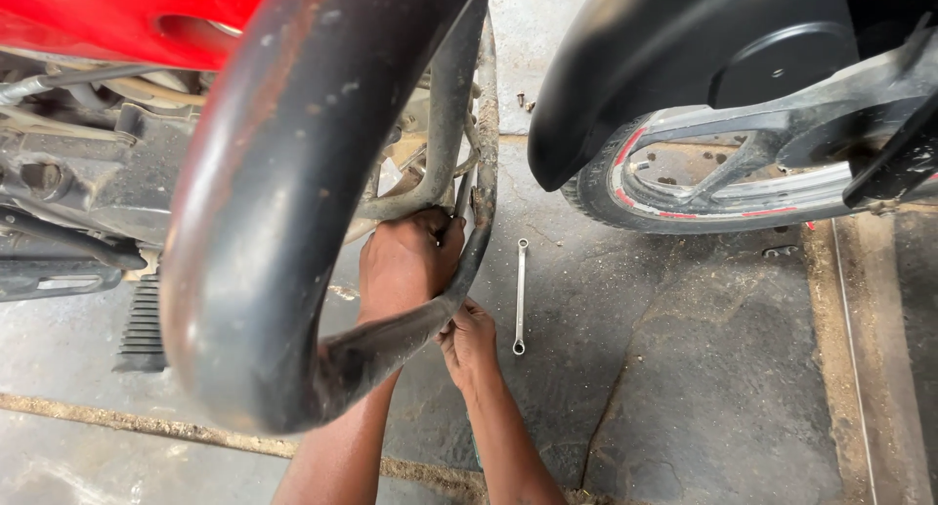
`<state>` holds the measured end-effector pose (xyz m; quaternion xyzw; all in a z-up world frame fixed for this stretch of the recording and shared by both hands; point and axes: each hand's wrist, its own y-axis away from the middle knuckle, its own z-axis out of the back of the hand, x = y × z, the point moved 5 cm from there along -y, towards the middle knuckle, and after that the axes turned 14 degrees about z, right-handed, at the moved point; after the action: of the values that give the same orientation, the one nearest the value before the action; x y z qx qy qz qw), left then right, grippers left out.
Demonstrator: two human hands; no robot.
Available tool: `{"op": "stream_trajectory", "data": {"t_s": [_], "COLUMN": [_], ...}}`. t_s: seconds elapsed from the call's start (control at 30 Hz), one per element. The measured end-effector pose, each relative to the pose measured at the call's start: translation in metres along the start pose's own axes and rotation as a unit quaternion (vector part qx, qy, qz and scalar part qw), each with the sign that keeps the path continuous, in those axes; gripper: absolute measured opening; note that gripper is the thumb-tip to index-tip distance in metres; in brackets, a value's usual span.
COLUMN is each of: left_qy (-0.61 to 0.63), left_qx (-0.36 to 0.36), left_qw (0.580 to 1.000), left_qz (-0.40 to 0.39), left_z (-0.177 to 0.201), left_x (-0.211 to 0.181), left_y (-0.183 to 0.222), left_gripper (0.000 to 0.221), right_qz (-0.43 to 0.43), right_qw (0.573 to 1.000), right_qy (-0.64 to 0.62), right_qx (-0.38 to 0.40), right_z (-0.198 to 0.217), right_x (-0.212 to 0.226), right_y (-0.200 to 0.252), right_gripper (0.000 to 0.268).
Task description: The person crouches beside a red motorcycle and uses a spanner and a screwdriver to loosen and remove fasteners from the crash guard and engine area. They then hold a flat metal plate behind the crash guard tube and continue working on the mounting bolts by hand.
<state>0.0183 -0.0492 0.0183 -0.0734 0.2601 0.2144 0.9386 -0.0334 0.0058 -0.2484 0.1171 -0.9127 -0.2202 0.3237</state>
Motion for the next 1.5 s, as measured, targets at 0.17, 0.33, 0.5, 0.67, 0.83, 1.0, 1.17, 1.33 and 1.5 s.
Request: {"op": "stream_trajectory", "data": {"t_s": [0.17, 0.33, 0.5, 0.67, 0.83, 1.0, 1.17, 1.33, 1.5], "left_qy": [0.011, -0.009, 0.018, 0.047, 0.038, 0.028, -0.042, -0.136, -0.156], "left_qx": [0.001, 0.018, 0.005, 0.004, 0.019, 0.042, 0.080, 0.147, 0.193], "left_qw": [1.000, 0.999, 0.999, 0.999, 0.998, 0.996, 0.994, 0.979, 0.968], "left_qz": [0.003, 0.028, 0.027, -0.024, -0.039, -0.073, -0.069, -0.026, -0.037], "left_z": [0.001, -0.003, -0.026, -0.028, -0.030, -0.040, -0.041, -0.038, -0.042], "left_x": [0.001, 0.010, 0.026, 0.024, 0.029, 0.043, 0.050, 0.050, 0.050], "left_y": [0.002, 0.000, -0.007, -0.006, -0.006, -0.006, 0.008, 0.022, 0.031], "left_gripper": [0.026, 0.030, 0.031, 0.020, 0.019, 0.018, 0.017, 0.028, 0.032], "right_qz": [0.012, 0.008, -0.002, -0.018, -0.036, -0.052, -0.037, 0.026, 0.079], "right_qw": [0.999, 0.999, 0.998, 0.998, 0.996, 0.997, 0.998, 0.999, 0.992], "right_qy": [-0.023, -0.037, -0.028, 0.011, -0.002, -0.012, -0.017, 0.018, 0.092], "right_qx": [0.033, 0.039, 0.055, 0.067, 0.083, 0.060, 0.057, 0.032, 0.027], "right_z": [0.005, 0.025, 0.009, 0.003, -0.012, -0.025, -0.007, 0.021, 0.025], "right_x": [0.010, 0.000, 0.017, 0.013, 0.015, 0.026, 0.007, -0.005, 0.025], "right_y": [-0.005, -0.015, -0.003, 0.000, 0.008, 0.021, 0.022, 0.015, 0.004], "right_gripper": [0.018, 0.018, 0.019, 0.020, 0.022, 0.024, 0.044, 0.060, 0.079]}}
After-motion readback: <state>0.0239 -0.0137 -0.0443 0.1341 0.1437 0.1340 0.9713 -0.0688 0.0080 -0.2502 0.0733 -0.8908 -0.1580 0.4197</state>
